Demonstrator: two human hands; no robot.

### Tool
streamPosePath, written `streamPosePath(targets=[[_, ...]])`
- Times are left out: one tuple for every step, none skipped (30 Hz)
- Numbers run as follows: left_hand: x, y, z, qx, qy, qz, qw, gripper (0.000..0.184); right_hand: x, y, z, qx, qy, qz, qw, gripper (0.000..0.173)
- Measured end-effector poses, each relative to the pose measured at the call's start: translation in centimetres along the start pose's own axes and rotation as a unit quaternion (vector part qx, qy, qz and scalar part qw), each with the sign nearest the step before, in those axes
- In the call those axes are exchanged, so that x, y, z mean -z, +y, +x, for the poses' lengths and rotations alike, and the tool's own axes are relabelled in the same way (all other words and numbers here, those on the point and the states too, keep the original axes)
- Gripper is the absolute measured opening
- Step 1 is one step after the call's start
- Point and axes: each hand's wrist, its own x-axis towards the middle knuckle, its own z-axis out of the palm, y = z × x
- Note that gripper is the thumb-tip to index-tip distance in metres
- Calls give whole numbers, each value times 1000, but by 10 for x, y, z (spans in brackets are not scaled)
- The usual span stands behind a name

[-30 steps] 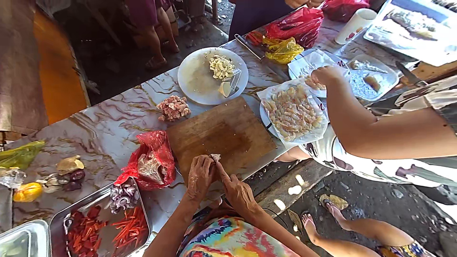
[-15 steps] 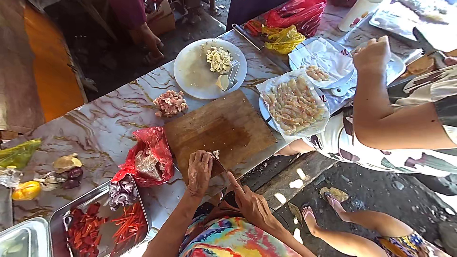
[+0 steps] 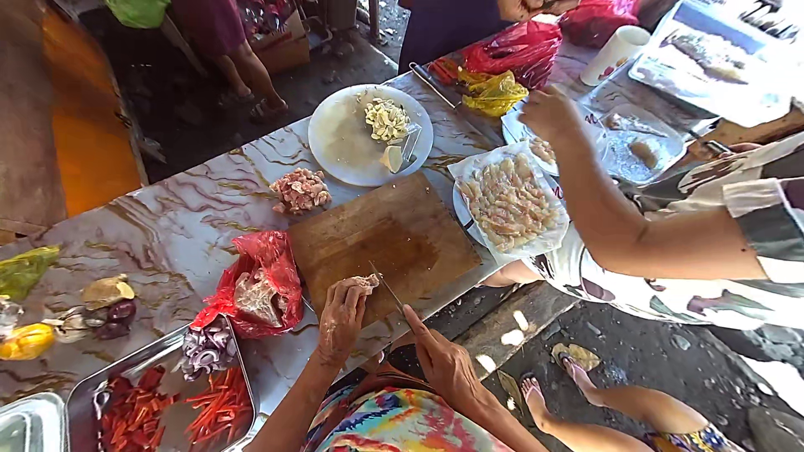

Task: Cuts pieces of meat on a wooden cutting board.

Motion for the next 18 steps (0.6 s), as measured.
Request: streamPosePath(targets=[[1, 1, 0, 4, -2, 1, 1000, 10, -5, -2, 7, 3, -7, 6, 1000, 50], [1, 1, 0, 5, -3, 4, 1000, 10, -11, -4, 14, 4, -12, 9, 1000, 50], [0, 1, 0, 2, 1, 10, 1000, 10, -16, -5, 19, 3, -15, 10, 1000, 50], [-1, 0, -1, -2, 5, 17, 1000, 11, -21, -5, 23, 5, -19, 10, 1000, 50], [-2, 0, -1, -8, 7, 26, 1000, 12, -25, -6, 25, 5, -22, 8, 1000, 51], [-2, 0, -1, -12, 7, 33, 999, 13, -27, -7, 27, 0, -30, -1, 1000, 52], [-2, 0, 1, -13, 5, 37, 999, 14, -27, -10, 32, -13, -49, -18, 999, 53], [-2, 0, 3, -10, 4, 42, 999, 14, -23, -17, 37, -39, -88, -39, 995, 55], [-2, 1, 4, -3, 3, 44, 999, 14, -20, -24, 44, -65, -128, -58, 988, 57], [-2, 2, 5, 10, 1, 42, 999, 14, -17, -30, 50, -85, -166, -71, 980, 59], [-1, 5, 5, 24, -4, 40, 999, 14, -14, -35, 53, -97, -198, -83, 972, 60], [-1, 6, 6, 36, -9, 39, 999, 13, -14, -36, 51, -90, -200, -94, 971, 60], [-1, 6, 8, 43, -9, 40, 998, 14, -13, -34, 46, -79, -191, -102, 973, 60], [-1, 6, 10, 46, -6, 41, 998, 14, -11, -29, 37, -68, -179, -107, 976, 60], [-2, 7, 12, 49, -4, 41, 998, 13, -8, -24, 27, -61, -166, -114, 978, 59], [-2, 9, 12, 54, -6, 37, 998, 12, -4, -18, 16, -56, -149, -119, 980, 57], [-2, 11, 11, 59, -6, 35, 998, 10, 1, -13, 7, -56, -138, -126, 981, 55], [-2, 11, 10, 59, -4, 34, 998, 10, 5, -8, 1, -56, -128, -130, 982, 53]])
